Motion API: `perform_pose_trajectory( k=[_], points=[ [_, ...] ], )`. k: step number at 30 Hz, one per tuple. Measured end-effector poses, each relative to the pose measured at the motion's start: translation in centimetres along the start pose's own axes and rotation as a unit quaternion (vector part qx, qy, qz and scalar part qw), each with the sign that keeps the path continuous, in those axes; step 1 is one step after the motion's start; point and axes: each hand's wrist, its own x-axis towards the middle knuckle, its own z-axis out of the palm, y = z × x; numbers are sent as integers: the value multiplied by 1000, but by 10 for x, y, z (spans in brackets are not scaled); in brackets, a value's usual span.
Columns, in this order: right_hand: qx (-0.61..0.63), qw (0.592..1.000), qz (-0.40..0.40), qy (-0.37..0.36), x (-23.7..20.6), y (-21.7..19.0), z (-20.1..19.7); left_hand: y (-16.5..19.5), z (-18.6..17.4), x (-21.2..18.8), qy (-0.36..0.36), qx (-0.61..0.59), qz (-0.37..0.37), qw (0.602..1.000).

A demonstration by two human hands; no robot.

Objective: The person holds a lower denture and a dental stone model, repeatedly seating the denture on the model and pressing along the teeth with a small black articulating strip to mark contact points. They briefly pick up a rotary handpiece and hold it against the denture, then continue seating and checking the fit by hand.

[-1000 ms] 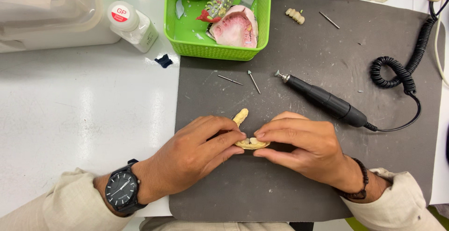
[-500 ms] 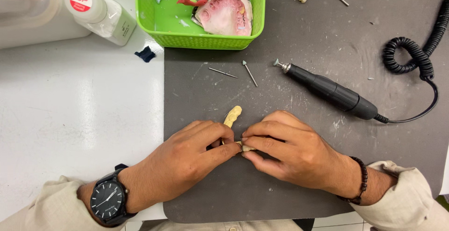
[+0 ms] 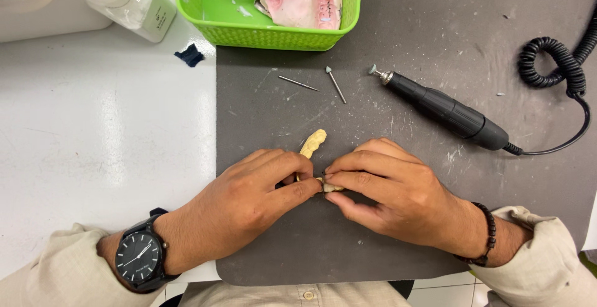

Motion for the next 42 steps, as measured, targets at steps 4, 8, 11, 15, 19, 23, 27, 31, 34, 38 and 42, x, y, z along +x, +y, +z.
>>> perform_pose_trajectory(
  k=[4,8,11,15,19,23,27,31,34,38,42],
  points=[
    [-12,1000,-6,-19,1,-1,0,0,0,0,-3,0,-5,1000],
    [-10,999,-4,-30,1,-1,0,0,1,0,-3,4,-9,1000],
    [-9,999,-1,-33,1,-1,0,0,1,0,0,4,-8,1000],
    [-12,999,8,-35,0,-1,0,1,1,0,2,4,-9,1000],
    [-11,1000,1,-30,-1,0,0,2,1,1,1,9,-9,1000],
    [-10,1000,6,-20,-2,1,1,2,0,2,-6,9,-13,1000],
    [-3,1000,5,-15,-2,3,-1,2,-2,2,13,-2,-9,1000],
    [25,999,-27,19,-6,5,-7,7,-1,3,58,-64,-50,995],
    [65,997,-12,35,-8,5,-8,9,-2,3,50,-149,-97,983],
    [68,997,-13,34,-9,5,-8,11,-2,4,41,-216,-126,967],
    [49,998,-25,20,-7,4,-10,11,-2,3,42,-189,-117,974]
  ],
)
